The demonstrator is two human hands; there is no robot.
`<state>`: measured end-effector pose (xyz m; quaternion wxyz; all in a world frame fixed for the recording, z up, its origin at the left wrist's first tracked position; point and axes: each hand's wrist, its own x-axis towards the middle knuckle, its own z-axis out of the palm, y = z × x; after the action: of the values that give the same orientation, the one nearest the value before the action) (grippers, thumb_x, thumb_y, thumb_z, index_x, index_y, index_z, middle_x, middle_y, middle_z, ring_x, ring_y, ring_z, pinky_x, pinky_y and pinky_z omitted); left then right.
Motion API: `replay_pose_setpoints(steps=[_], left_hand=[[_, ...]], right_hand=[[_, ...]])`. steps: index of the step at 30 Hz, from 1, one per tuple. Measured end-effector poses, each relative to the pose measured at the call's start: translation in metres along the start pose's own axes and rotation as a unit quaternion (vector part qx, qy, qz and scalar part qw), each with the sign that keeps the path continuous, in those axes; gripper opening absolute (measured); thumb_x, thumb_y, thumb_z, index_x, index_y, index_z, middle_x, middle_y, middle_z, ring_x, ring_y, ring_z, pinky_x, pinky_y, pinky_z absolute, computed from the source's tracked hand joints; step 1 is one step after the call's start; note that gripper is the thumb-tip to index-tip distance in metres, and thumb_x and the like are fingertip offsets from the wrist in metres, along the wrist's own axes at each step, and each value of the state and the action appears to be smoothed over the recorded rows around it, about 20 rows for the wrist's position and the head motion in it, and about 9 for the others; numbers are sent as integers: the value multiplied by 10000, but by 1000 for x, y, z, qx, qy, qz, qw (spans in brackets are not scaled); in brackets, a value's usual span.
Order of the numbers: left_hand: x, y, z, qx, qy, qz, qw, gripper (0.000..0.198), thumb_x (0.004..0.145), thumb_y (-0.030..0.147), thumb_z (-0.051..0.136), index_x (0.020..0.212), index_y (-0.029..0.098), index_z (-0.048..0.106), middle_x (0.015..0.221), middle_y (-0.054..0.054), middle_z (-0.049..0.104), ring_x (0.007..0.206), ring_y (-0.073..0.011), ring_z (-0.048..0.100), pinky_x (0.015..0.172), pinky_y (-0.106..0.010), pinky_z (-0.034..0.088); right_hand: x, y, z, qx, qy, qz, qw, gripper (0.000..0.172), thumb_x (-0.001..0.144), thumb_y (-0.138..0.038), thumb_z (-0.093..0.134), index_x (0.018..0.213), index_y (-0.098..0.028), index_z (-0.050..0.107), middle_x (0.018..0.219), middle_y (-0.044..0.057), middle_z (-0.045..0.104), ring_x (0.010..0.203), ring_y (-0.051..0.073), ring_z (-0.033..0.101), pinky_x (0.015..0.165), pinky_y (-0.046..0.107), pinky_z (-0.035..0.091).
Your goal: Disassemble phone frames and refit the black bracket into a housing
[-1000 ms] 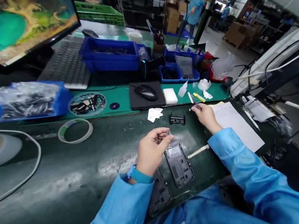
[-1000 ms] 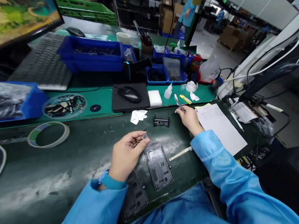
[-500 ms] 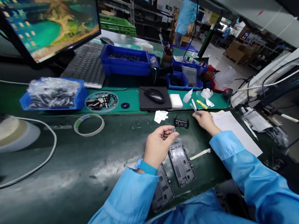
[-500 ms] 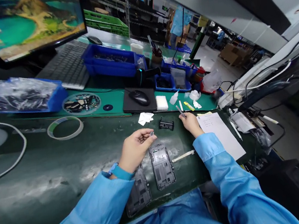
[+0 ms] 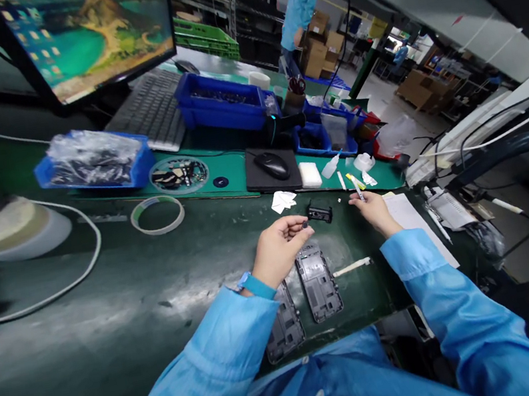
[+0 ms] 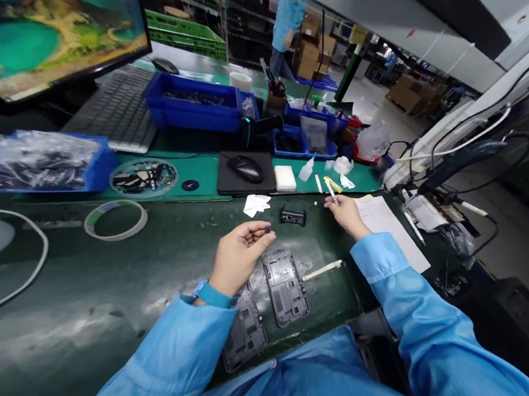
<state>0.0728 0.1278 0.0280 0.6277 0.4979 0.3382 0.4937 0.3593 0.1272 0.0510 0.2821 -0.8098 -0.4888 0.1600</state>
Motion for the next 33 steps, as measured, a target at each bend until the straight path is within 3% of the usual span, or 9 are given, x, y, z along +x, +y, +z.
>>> replay_pose_setpoints(steps=[5, 9, 12, 16, 22, 28, 33], left_hand=[[1, -1, 1, -11, -4, -4, 1000, 345, 653, 421, 862, 900, 189, 801, 801, -49, 777, 760, -190, 721, 736, -321, 616], [0, 0, 1, -7, -4, 6, 1000, 337, 671, 409, 839, 926, 190, 822, 783, -39, 777, 733, -177, 705, 703, -302, 595], [0, 2, -1, 7, -2, 7, 1000, 328, 677, 414, 826, 923, 197, 826, 739, -18, 757, 694, -163, 673, 675, -291, 573], [1, 5, -2, -22, -12, -43, 999, 351, 704, 426, 825, 957, 183, 815, 760, -25, 759, 635, -137, 628, 672, -294, 565], [1, 15, -2, -214, -41, -181, 959, 320, 766, 402, 859, 934, 143, 777, 788, -36, 726, 603, -97, 587, 661, -281, 577], [-3, 24, -3, -276, -62, -213, 935, 213, 788, 310, 855, 891, 146, 765, 793, -46, 746, 590, -95, 591, 634, -264, 576], [-5, 23, -5, -272, -70, -204, 938, 291, 721, 325, 907, 870, 150, 729, 830, -51, 773, 590, -87, 590, 639, -263, 577]], right_hand=[[-40, 1, -20, -1, -92, -34, 995, 258, 807, -409, 658, 886, -184, 756, 828, 62, 758, 808, 236, 693, 777, 350, 534], [-83, 6, -23, -22, -204, -62, 977, 237, 630, -354, 830, 813, -216, 773, 782, 21, 736, 732, 218, 682, 725, 326, 543], [-100, 14, -22, -56, -229, -80, 968, 124, 640, -295, 825, 716, -240, 743, 751, 6, 706, 719, 214, 680, 743, 325, 546], [-90, 28, -25, -81, -150, -78, 982, 81, 761, -330, 719, 756, -250, 732, 804, 34, 706, 784, 245, 691, 784, 364, 553], [-70, 31, -9, -91, 24, -86, 992, 297, 871, -429, 575, 968, -214, 754, 976, 119, 740, 931, 301, 686, 835, 429, 556], [-80, 18, 32, -92, 72, -122, 986, 414, 922, -457, 502, 1081, -184, 770, 962, 133, 739, 856, 281, 679, 795, 405, 555], [-76, 18, 37, -117, 106, -116, 981, 423, 912, -434, 499, 1073, -164, 781, 953, 156, 728, 901, 297, 672, 860, 427, 538]])
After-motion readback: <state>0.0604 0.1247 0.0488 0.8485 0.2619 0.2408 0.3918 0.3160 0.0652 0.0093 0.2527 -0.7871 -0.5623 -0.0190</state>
